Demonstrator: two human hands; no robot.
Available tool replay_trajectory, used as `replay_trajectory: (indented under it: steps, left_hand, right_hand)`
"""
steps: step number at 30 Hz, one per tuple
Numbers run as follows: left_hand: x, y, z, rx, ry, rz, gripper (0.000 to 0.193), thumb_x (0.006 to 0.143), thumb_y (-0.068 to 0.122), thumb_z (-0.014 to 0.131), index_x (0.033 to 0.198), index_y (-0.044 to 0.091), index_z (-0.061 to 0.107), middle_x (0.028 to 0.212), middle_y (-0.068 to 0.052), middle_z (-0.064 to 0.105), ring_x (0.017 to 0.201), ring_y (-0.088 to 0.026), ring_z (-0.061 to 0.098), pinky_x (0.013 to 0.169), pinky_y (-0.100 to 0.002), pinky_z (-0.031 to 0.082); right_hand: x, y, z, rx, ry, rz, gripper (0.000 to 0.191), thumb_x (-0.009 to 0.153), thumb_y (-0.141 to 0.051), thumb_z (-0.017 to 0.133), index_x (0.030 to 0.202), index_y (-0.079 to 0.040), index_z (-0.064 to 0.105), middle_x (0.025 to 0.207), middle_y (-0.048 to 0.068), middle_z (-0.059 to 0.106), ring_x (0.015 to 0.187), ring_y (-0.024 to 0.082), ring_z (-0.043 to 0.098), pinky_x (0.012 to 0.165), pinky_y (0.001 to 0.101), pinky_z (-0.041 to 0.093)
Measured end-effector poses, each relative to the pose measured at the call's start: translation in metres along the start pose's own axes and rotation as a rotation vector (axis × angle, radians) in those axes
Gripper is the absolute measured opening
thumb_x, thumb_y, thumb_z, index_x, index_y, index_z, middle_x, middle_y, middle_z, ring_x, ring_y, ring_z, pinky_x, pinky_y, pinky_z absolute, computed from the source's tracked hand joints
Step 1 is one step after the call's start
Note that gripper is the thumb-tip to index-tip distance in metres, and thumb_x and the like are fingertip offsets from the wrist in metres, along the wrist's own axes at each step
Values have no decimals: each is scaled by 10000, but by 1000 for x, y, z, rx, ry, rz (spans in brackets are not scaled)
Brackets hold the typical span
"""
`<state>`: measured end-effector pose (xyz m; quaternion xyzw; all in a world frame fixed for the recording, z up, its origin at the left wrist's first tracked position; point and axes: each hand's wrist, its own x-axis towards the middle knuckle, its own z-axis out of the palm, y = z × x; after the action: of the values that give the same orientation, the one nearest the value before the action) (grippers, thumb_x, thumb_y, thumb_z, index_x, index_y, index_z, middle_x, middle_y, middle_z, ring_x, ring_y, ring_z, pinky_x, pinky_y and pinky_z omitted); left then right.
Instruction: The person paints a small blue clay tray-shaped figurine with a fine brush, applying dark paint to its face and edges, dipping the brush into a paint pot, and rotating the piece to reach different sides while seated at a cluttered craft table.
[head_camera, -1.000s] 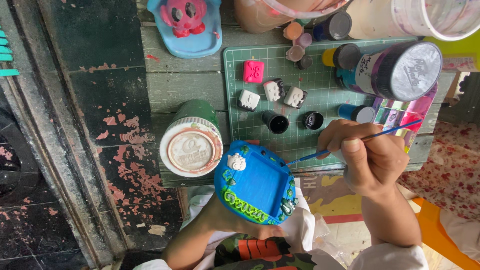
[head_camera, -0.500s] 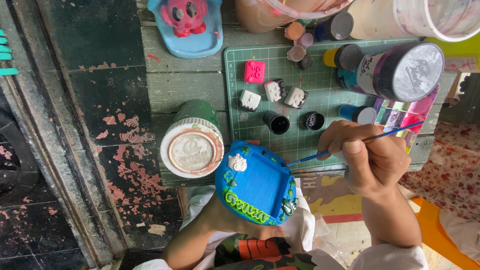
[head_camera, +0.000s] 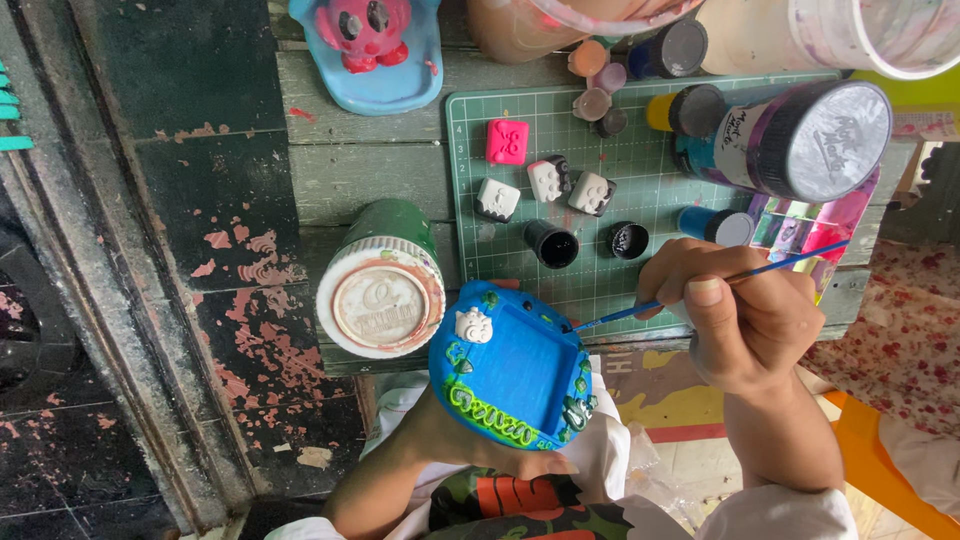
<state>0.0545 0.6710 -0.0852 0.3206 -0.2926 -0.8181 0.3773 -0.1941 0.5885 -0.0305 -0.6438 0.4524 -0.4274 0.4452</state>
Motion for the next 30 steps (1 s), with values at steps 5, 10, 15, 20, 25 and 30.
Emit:
replay_trajectory:
  steps: [5,10,15,20,25,30]
  left_hand:
    - [8,-2,5,-77,15,-15,1318,649,399,1007,1592,66,148,1454,-101,580,1351,-218,597,1205,-417,487]
    - [10,-11,3,348,-15,199,1188,711,399,984,1567,99,217,1416,-75,609,1334,-190,632,1308,-408,361]
    - [12,-21,4,477,-45,223,1051,748,457,945,1519,106,322,1332,-28,657,1295,-159,652,1355,-425,225]
    - [15,-23,3,535,-48,238,973,763,473,933,1487,109,396,1282,-7,683,1281,-148,655,1347,-432,214]
    - [22,-28,4,497,-42,230,985,763,479,930,1493,106,383,1290,-14,677,1279,-152,655,1351,-434,220]
    - [27,-36,1,542,-38,247,1005,745,462,942,1494,98,380,1292,-19,675,1283,-156,654,1348,-428,223]
  right_hand:
    - [-3,4,-6,7,53,-2,300,1160,-100,499,929,87,543,735,129,564,626,249,644,553,351,560]
    - [0,11,0,25,109,-139,299,1091,-134,500,879,76,511,695,118,573,592,214,633,524,371,547]
    - [5,9,8,-13,38,-333,326,1095,-162,507,874,78,502,667,133,573,582,251,618,557,417,561]
    - [9,9,8,-21,-9,-342,336,1104,-176,510,880,74,521,703,165,609,595,252,612,578,403,550]
    - [12,18,2,-62,-32,-387,334,1095,-157,514,860,80,527,682,170,609,583,256,616,567,405,557]
    - [13,27,0,-65,-53,-400,322,1096,-143,510,868,84,526,692,179,610,589,261,614,574,405,555]
